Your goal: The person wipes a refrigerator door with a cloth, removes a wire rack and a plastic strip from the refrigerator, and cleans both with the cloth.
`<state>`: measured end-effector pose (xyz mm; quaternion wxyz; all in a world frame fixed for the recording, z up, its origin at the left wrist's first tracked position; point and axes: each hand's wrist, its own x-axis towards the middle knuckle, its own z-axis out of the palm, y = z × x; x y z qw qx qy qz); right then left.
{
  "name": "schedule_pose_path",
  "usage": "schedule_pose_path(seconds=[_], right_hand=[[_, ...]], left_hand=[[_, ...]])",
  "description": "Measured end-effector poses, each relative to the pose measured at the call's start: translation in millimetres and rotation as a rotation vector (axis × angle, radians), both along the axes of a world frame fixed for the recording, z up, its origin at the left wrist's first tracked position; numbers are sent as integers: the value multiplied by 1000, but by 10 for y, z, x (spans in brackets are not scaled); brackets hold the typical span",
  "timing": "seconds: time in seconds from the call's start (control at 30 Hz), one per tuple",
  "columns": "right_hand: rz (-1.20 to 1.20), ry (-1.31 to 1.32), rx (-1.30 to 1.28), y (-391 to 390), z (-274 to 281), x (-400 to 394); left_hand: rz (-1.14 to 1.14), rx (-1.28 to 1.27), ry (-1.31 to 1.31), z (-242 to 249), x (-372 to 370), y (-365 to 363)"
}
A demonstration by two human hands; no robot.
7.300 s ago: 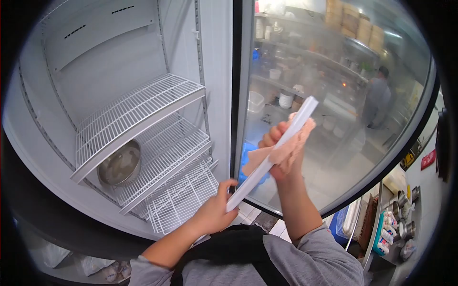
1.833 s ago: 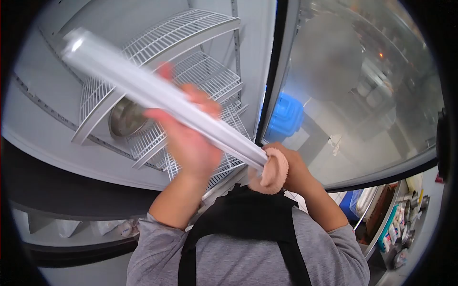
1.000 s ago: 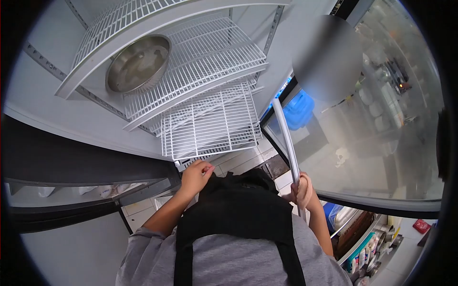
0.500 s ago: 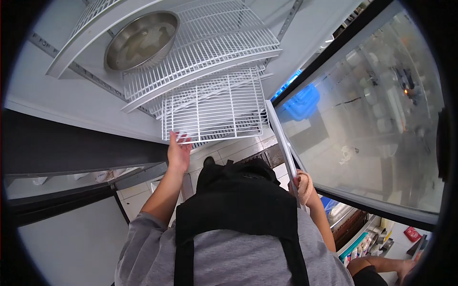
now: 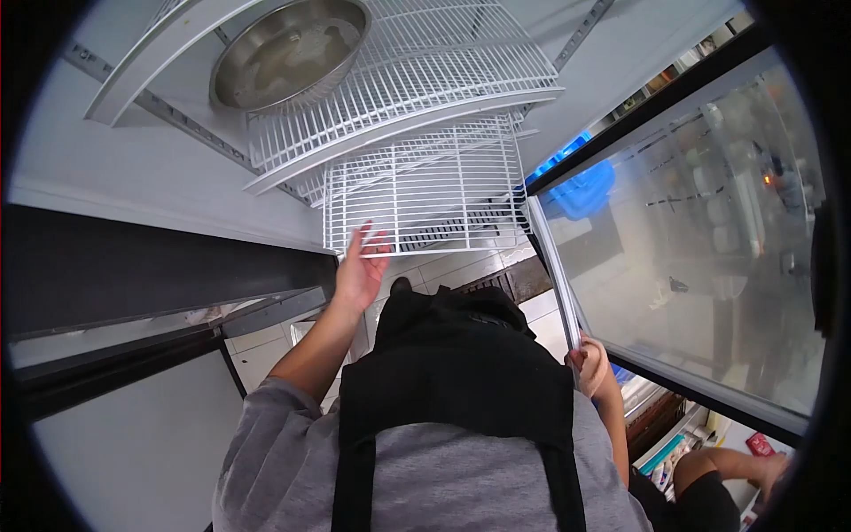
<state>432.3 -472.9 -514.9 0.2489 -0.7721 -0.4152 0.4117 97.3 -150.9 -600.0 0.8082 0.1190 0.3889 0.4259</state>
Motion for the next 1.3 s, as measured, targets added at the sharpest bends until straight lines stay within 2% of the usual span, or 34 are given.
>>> schedule_pose_path(seconds=[0.03, 0.07, 0.13, 0.2, 0.27, 0.3, 0.4, 0.43, 0.5, 0.53, 0.57, 0.6, 0.7, 0.77, 0.8, 0.87, 0.9, 0.97, 1.03, 1.1, 1.17, 1.23, 1.27, 1.3], right_hand=[[120, -70, -19, -33, 27, 18], [105, -72, -25, -78, 52, -10], [86, -109, -148, -157, 113, -99], [70, -63, -70, -220, 34, -138], [250, -275, 232, -263, -2, -180], [109, -97, 79, -327, 34, -216], [18, -83, 122, -388, -5, -301], [-218, 175, -91, -267, 210, -405], [-218, 142, -82, -285, 255, -431], [-214, 110, -72, -273, 278, -434], [-282, 200, -108, -135, 481, -486], [-266, 133, -6, -208, 410, -487], [-234, 101, 25, -303, 317, -394], [-91, -73, 14, -257, 328, -352], [-78, -74, 20, -168, 381, -348], [53, -74, -21, 117, 514, -336], [251, -249, 93, 234, 470, -288], [370, -255, 149, 602, 538, -298], [550, -279, 213, 980, 558, -357], [657, -300, 235, 1269, 558, -454], [674, -88, 313, 1442, 583, -526], [702, -109, 386, 1397, 477, -454], [703, -125, 446, 1332, 342, -404], [478, 336, 2, 1223, 9, -218]], left_hand=[[-81, 0, -17, -74, 44, -32], [-96, -6, -20, -115, 102, -68], [-311, -49, -70, -52, 278, -157], [-399, -35, -82, 24, 408, -217], [-465, -47, -134, 47, 508, -242], [-505, -28, -171, 0, 519, -244], [-593, 57, -168, 29, 503, -239], [-598, 58, -168, -2, 430, -214], [-612, 144, -378, -86, 146, -129], [-526, 89, -335, -86, -26, -88], [-440, 35, -292, -86, -197, -40], [-438, 40, -293, -86, -357, 24], [-318, 0, -158, -107, -668, 107], [-975, 107, -149, -61, -701, 74], [-961, 114, -146, -5, -608, 51], [-1512, 593, 239, 157, -181, -68], [-1417, 648, 248, 330, 21, -189], [-1303, 696, 263, 660, 350, -425], [-1025, 706, 53, 899, 576, -596], [-822, 772, 127, 991, 613, -707], [-727, 765, 168, 1091, 514, -765], [-721, 1314, 921, 1260, 201, -719], [-528, 1270, 1135, 1287, 69, -692], [-262, 981, 1127, 973, -113, -617]])
